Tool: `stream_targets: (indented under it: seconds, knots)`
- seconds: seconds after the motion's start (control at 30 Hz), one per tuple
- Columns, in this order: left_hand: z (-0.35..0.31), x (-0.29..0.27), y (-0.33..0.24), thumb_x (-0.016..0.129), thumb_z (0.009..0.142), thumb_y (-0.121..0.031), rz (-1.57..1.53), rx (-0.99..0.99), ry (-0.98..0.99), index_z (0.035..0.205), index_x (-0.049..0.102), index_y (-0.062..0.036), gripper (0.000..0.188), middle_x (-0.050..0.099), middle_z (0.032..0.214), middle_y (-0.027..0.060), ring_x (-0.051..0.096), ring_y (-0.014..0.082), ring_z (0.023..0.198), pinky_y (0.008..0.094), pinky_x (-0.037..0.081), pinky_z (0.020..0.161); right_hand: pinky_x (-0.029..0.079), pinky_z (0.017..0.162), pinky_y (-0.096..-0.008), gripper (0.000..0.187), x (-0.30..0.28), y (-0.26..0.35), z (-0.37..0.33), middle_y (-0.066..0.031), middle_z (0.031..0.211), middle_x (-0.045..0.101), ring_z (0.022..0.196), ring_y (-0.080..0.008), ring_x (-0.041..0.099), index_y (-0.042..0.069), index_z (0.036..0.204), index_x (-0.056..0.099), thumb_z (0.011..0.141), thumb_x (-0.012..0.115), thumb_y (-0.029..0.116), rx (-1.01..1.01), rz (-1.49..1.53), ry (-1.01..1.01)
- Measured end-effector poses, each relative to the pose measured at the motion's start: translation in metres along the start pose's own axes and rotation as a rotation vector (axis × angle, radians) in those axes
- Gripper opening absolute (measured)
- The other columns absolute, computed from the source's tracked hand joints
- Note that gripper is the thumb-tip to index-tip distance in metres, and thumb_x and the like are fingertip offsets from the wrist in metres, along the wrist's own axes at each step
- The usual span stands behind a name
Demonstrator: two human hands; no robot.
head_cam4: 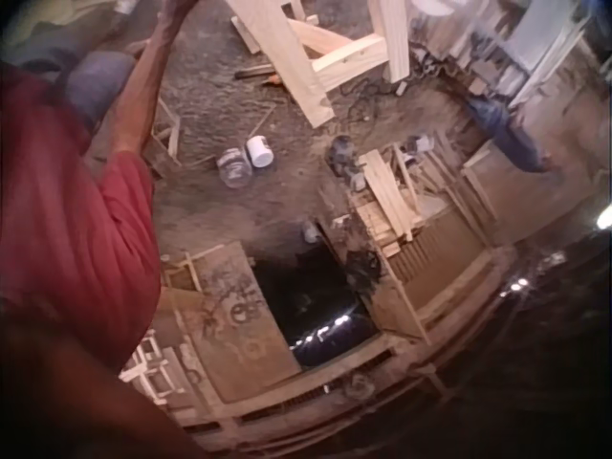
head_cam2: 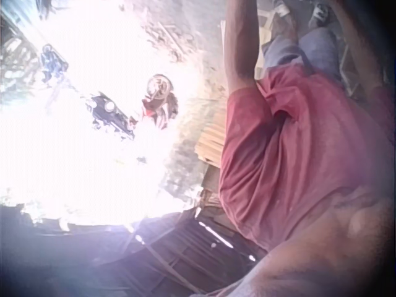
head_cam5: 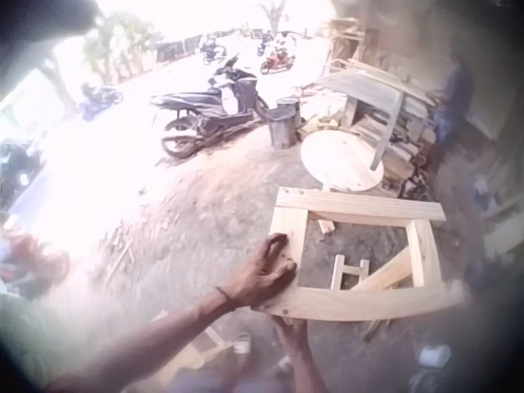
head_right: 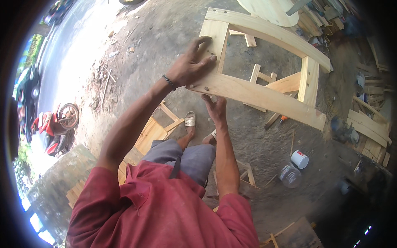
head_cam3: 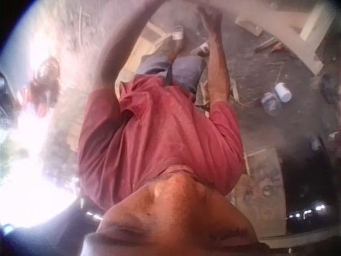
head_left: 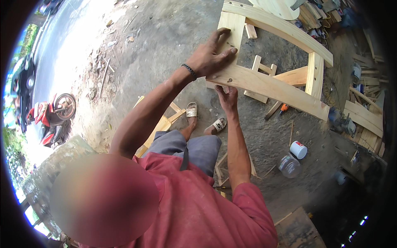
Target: The person assembles a wooden stool frame by hammering nails into wood joints and fitting cross-beams into place.
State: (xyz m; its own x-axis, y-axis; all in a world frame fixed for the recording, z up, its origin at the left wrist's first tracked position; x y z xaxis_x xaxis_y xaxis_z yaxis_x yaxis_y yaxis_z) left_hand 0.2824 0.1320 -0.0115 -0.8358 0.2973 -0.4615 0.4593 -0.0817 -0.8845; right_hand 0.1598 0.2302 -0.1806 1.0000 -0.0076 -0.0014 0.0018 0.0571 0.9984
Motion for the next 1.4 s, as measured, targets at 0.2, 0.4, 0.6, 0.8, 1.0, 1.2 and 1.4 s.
stream_targets:
  seconds: [0.2,0.4,0.6,0.8,1.0,1.2,1.4]
  knots:
    - [-0.012,-0.005,0.001,0.063,0.092,-0.044,-0.028,0.020,-0.018,0.146,0.033,-0.0138,0.068,0.058,0.131,0.0272,0.061,0.0398,0.116,0.0445,0.049,0.097,0.045,0.097,-0.0361,0.042,0.003,0.019,-0.007,-0.0112,0.116,0.068,0.109,-0.0211,0.061,-0.001,0.120,0.065,0.086,0.078,0.022,-0.011,0.025,-0.016]
    - [-0.015,-0.003,0.004,0.062,0.092,-0.044,-0.054,-0.046,-0.002,0.146,0.033,-0.0145,0.068,0.055,0.135,0.0270,0.056,0.0407,0.123,0.0452,0.046,0.102,0.045,0.098,-0.0336,0.043,0.006,0.026,-0.012,-0.0119,0.116,0.068,0.111,-0.0201,0.061,-0.005,0.119,0.064,0.088,0.077,0.022,0.025,0.177,-0.049]
    - [-0.017,-0.007,0.007,0.061,0.093,-0.045,-0.092,-0.011,-0.064,0.148,0.030,-0.0121,0.071,0.051,0.139,0.0275,0.053,0.0426,0.126,0.0467,0.044,0.104,0.049,0.095,-0.0367,0.044,0.001,0.056,-0.018,-0.0141,0.113,0.068,0.109,-0.0248,0.063,-0.004,0.116,0.065,0.088,0.077,0.028,0.048,-0.012,-0.080]
    - [-0.032,-0.016,0.008,0.058,0.095,-0.047,-0.104,0.010,-0.136,0.151,0.023,-0.0093,0.076,0.050,0.138,0.0311,0.053,0.0454,0.124,0.0476,0.043,0.105,0.051,0.086,-0.0403,0.035,-0.014,0.138,-0.055,-0.0177,0.100,0.067,0.097,-0.0327,0.066,-0.001,0.108,0.065,0.084,0.077,0.020,0.026,-0.657,-0.030]
    - [-0.034,-0.021,0.015,0.051,0.099,-0.045,-0.228,-0.108,-0.109,0.154,0.015,-0.0083,0.074,0.057,0.130,0.0275,0.060,0.0420,0.116,0.0460,0.044,0.101,0.051,0.083,-0.0439,0.036,-0.023,0.258,-0.042,-0.0155,0.103,0.066,0.098,-0.0341,0.064,0.003,0.112,0.063,0.081,0.077,0.016,-0.378,-0.886,0.006]
    - [-0.086,-0.033,0.092,0.055,0.098,-0.042,-0.714,-0.097,-0.232,0.152,0.027,-0.0107,0.068,0.054,0.137,0.0164,0.049,0.0289,0.131,0.0422,0.041,0.107,0.038,0.104,-0.0491,0.065,-0.005,0.270,0.006,-0.0163,0.127,0.057,0.119,-0.0342,0.054,0.004,0.124,0.057,0.073,0.083,0.032,-0.307,-1.179,0.236]
    - [-0.116,0.006,0.076,0.083,0.077,-0.037,-0.292,0.116,-0.039,0.135,0.053,-0.0058,0.072,0.051,0.141,0.0132,0.042,0.0291,0.137,0.0434,0.038,0.110,0.036,0.107,-0.0492,0.080,-0.001,0.246,0.021,-0.0196,0.128,0.059,0.121,-0.0354,0.054,0.005,0.132,0.054,0.067,0.086,0.039,-0.211,-1.252,0.417]
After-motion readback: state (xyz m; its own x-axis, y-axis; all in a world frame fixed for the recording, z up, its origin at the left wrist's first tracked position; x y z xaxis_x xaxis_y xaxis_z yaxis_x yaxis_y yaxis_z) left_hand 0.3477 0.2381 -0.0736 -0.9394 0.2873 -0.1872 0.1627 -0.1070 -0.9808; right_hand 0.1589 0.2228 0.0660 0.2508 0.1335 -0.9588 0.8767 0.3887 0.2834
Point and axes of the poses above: each hand's wrist, its own z-axis towards the middle knuckle, its own x-axis out of the palm, y = z × x, the point moved 8 cm from there along z, towards the middle knuckle
